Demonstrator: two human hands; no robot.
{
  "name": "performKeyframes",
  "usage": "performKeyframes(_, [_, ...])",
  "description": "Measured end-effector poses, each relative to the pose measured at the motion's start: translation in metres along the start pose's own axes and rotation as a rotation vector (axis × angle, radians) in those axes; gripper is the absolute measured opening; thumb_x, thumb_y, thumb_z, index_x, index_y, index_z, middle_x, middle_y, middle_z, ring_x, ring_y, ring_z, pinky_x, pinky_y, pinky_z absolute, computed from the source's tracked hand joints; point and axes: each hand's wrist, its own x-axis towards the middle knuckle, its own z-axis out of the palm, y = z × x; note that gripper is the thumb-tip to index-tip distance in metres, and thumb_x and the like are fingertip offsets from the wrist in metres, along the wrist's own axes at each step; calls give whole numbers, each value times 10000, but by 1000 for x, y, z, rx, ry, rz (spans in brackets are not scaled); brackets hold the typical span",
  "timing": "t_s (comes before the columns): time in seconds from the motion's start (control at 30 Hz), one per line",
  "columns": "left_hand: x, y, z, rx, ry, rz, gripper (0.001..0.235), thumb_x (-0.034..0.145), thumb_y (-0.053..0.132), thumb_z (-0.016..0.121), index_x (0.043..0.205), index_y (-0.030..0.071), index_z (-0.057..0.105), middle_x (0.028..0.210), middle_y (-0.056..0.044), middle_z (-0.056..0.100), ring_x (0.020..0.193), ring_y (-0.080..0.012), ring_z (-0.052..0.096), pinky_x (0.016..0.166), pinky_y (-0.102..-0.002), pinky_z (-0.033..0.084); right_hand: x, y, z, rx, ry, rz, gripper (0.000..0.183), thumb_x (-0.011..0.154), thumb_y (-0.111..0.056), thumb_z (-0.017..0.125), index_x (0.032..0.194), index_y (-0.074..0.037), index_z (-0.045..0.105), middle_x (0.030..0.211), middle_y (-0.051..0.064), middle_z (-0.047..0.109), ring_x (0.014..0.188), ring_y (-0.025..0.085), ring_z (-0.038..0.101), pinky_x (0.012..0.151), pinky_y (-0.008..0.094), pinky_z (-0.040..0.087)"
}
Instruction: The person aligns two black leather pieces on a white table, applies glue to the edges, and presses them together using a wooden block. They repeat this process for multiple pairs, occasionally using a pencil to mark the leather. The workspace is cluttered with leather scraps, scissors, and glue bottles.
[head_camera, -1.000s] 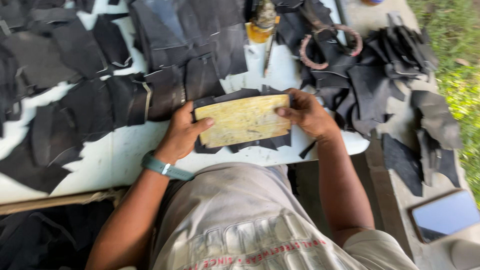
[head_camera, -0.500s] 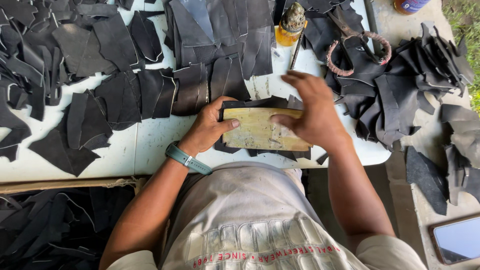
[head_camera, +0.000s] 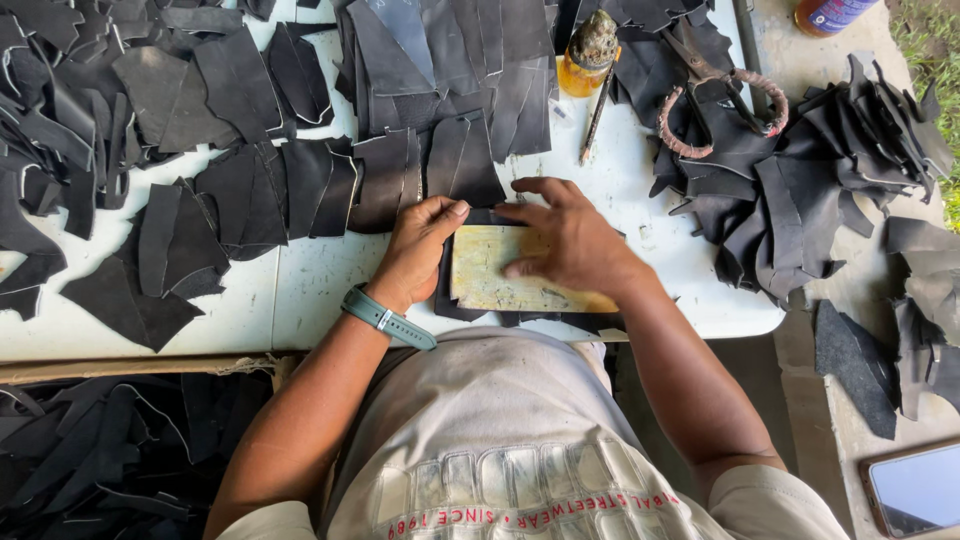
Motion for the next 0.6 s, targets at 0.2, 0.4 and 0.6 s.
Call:
performKeyframes(0.2, [1,-3,-1,40,17,58,158,1030,155,656,1038,-3,654,965,-42,669,892,-93,605,816,-248,524,-15,18,4,264,-63,300,210,959,-306,776,1019,-128,681,1250,16,729,1258,221,670,1146,376,536])
performKeyframes(0.4, [-11,16,8,153,-157,-118,258,897,64,679,1154,81,652,967,-4,685,908,-95,632,835,-249,545,-22,-3,-8,-57,-40,-17,676,588,-347,938,1132,-17,710,1220,203,649,1109,414,570,991,507,447])
performKeyframes(0.6, [0,-6,-4,134,-75,15,124,975,57,657,1075,-9,691,991,-8,689,955,-80,597,893,-232,488,-38,6,-19,423,-93,462,427,788,-283,863,1072,-40,657,1109,81,761,1007,194,716,883,339,564])
